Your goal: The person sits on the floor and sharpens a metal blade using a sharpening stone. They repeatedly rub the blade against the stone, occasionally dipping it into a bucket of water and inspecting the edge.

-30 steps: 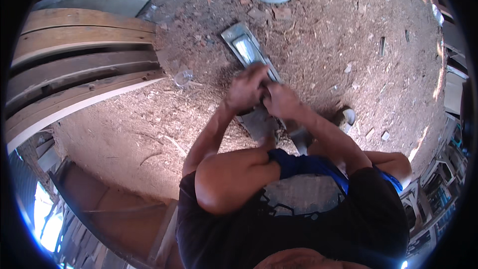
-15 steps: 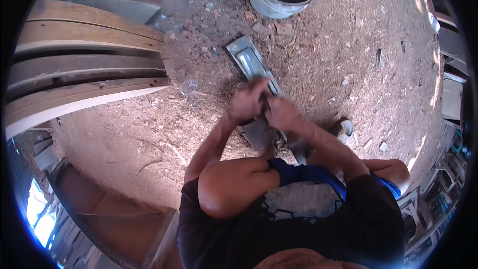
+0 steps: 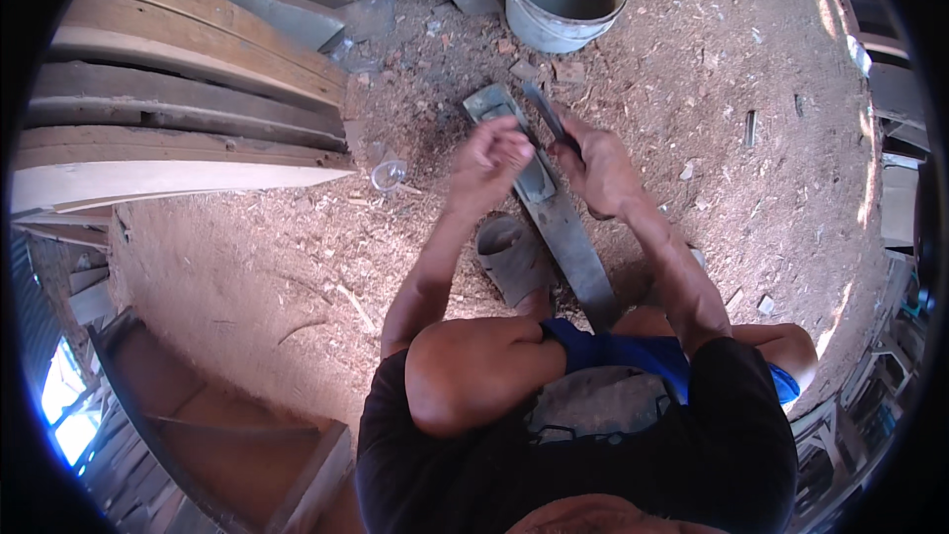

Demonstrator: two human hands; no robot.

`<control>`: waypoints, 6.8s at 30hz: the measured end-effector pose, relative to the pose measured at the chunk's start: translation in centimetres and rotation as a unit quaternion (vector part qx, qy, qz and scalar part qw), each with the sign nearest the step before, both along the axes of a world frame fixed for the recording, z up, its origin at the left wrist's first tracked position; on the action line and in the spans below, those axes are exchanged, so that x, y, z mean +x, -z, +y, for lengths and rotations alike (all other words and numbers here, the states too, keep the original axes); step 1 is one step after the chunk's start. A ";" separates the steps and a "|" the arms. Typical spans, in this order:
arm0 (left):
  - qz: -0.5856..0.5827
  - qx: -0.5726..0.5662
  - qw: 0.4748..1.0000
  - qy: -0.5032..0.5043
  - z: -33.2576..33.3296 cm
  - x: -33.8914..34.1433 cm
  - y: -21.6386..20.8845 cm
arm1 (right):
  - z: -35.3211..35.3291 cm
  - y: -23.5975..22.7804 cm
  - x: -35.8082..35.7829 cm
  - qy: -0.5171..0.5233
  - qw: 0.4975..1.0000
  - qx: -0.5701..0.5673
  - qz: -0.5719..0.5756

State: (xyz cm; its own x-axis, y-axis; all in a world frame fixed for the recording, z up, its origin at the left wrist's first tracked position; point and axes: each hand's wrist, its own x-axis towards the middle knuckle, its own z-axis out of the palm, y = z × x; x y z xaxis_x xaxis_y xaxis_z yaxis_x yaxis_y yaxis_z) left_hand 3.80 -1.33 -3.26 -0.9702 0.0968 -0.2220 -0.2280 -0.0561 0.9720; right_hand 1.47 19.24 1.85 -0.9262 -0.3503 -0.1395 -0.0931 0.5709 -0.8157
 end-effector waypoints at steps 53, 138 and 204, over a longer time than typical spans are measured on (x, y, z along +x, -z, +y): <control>0.238 -0.511 0.805 0.184 -0.3 2.6 6.0 | -3.1 6.2 1.4 -0.088 0.976 0.165 -0.111; -0.229 0.486 0.821 0.192 -1.5 5.7 2.2 | 3.2 2.6 4.2 -0.164 0.905 -0.241 -0.309; 0.262 -0.356 0.879 0.180 9.7 -16.9 -7.2 | 6.4 -4.5 3.2 0.162 0.986 -0.029 -0.034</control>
